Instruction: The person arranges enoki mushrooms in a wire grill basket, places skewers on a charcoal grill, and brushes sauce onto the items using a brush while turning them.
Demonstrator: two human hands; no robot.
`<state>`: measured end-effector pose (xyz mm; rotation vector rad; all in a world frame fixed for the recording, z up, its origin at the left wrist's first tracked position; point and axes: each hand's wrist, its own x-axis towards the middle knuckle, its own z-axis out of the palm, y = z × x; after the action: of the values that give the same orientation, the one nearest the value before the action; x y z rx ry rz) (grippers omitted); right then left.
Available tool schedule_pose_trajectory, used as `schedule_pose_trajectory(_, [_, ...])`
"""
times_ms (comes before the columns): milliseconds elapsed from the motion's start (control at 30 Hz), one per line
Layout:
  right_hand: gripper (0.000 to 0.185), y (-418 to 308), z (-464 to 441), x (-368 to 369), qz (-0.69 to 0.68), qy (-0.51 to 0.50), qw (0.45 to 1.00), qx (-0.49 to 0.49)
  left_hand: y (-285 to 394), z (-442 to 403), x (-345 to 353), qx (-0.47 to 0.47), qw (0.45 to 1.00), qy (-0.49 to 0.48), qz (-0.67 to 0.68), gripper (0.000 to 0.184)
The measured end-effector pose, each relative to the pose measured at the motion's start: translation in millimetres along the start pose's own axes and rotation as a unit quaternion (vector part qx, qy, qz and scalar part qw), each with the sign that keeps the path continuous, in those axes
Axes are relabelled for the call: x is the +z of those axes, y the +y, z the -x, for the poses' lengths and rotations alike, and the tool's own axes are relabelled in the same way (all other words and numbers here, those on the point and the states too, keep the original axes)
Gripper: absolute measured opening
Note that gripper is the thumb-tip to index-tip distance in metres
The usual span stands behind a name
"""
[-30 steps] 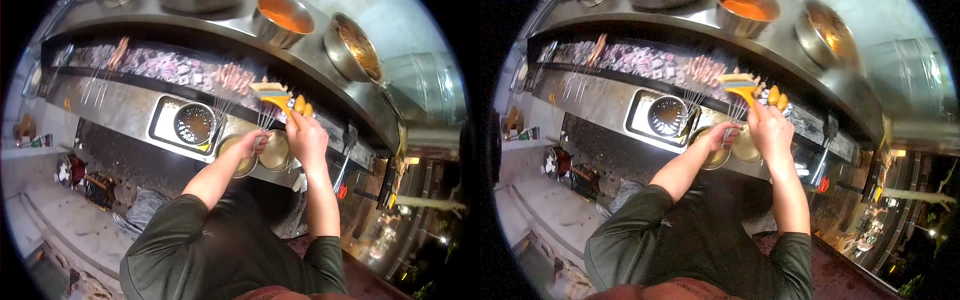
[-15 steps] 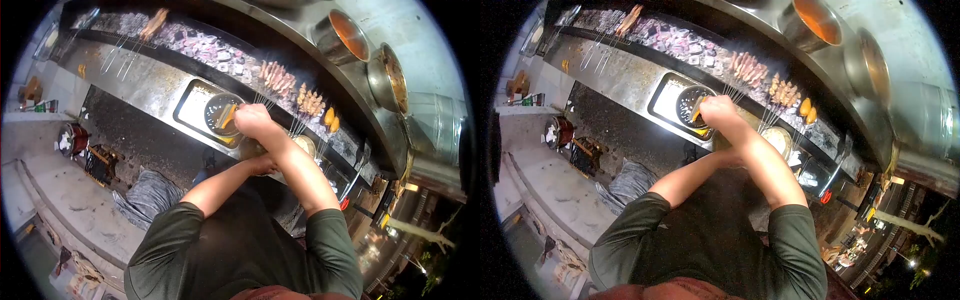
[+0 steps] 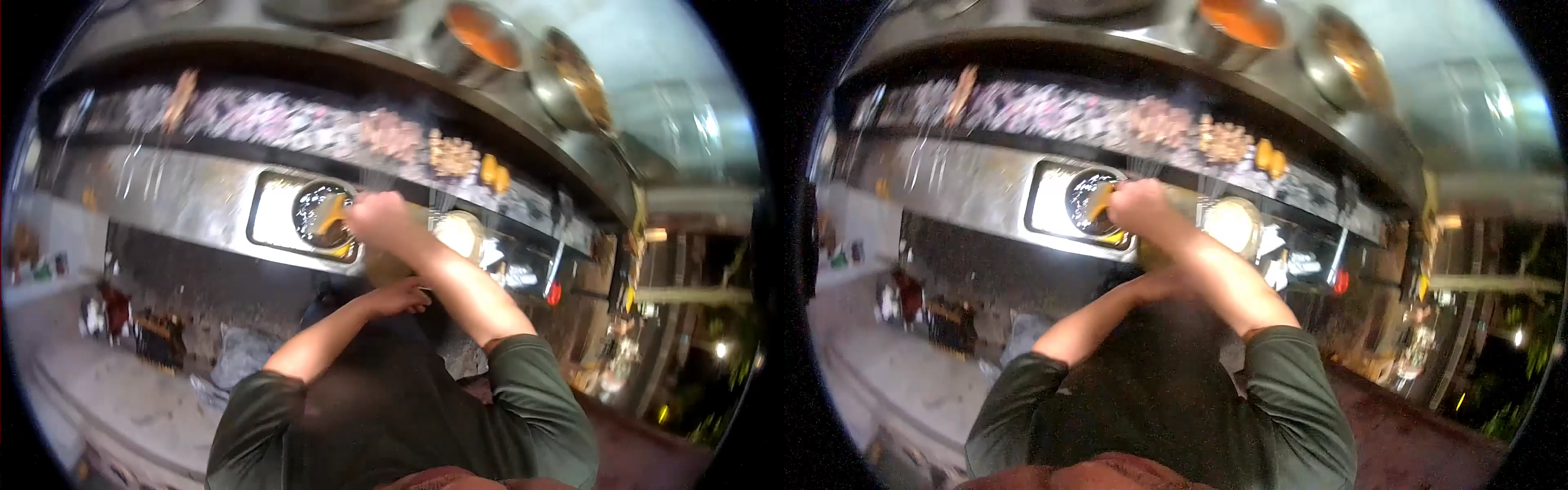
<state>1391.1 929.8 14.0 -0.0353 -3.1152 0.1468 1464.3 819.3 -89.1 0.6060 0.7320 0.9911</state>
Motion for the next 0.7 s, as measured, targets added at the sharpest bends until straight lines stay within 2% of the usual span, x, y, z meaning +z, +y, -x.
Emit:
schedule_pose_trajectory(33, [0.010,0.1,1.8,-1.1,-0.062,0.062,0.996,0.001,7.0,-0.5,2.4,0.001,1.000,0.000,-0.012,0.045])
schedule_pose_trajectory(67, [0.010,0.5,5.2,8.0,-0.088,0.083,0.993,-0.009,6.6,-3.2,8.6,0.002,1.000,0.008,-0.019,0.042])
schedule_pose_trajectory(133, [0.010,-4.2,10.7,6.9,-0.084,0.063,0.994,-0.018,-0.5,-8.7,18.8,0.046,0.993,0.037,-0.102,0.037])
schedule_pose_trajectory(167, [0.009,-4.4,17.9,3.4,-0.103,0.100,0.990,-0.009,-1.8,-13.0,21.2,0.083,0.984,0.067,-0.143,0.035])
schedule_pose_trajectory(200, [0.008,-7.0,21.5,-12.2,-0.122,0.136,0.983,-0.005,1.1,-15.6,25.3,0.118,0.970,0.100,-0.185,0.033])
schedule_pose_trajectory(233, [0.010,-4.4,25.7,-21.0,-0.117,0.083,0.990,0.017,15.5,-14.0,37.1,0.163,0.949,0.145,-0.226,0.032])
schedule_pose_trajectory(300, [0.011,0.4,49.0,-34.8,-0.159,0.161,0.973,0.042,21.0,-23.4,52.0,0.216,0.906,0.214,-0.294,0.030])
schedule_pose_trajectory(333, [0.012,5.0,63.3,-47.1,-0.179,0.201,0.962,0.053,15.9,-32.6,56.9,0.226,0.888,0.238,-0.322,0.029])
schedule_pose_trajectory(367, [0.019,13.3,83.1,-64.4,-0.178,0.177,0.965,0.081,9.1,-43.6,60.7,0.234,0.869,0.263,-0.348,0.029])
schedule_pose_trajectory(433, [0.018,37.0,126.2,-82.8,-0.130,0.189,0.964,0.131,-9.4,-82.9,52.6,0.183,0.834,0.237,-0.463,0.030])
schedule_pose_trajectory(500, [0.021,78.4,170.8,-94.6,0.025,0.237,0.969,0.067,-8.7,-116.1,70.1,0.194,0.874,0.386,-0.222,0.033])
schedule_pose_trajectory(533, [0.021,85.6,194.7,-106.3,-0.044,0.218,0.947,0.231,-8.7,-135.9,75.0,0.162,0.879,0.411,-0.178,0.034])
schedule_pose_trajectory(567, [0.020,104.3,211.7,-110.8,-0.002,0.202,0.939,0.279,-7.1,-157.1,76.3,0.131,0.880,0.438,-0.131,0.035])
schedule_pose_trajectory(633, [0.017,144.0,241.7,-105.2,0.016,0.275,0.916,0.293,21.4,-178.1,93.3,0.082,0.890,0.449,0.001,0.040])
schedule_pose_trajectory(667, [0.017,162.4,251.3,-100.3,0.027,0.296,0.907,0.299,25.3,-194.6,97.4,0.097,0.879,0.454,0.110,0.039])
schedule_pose_trajectory(700, [0.017,175.4,256.1,-93.5,0.043,0.275,0.908,0.312,27.5,-201.1,96.3,0.097,0.890,0.428,0.125,0.035])
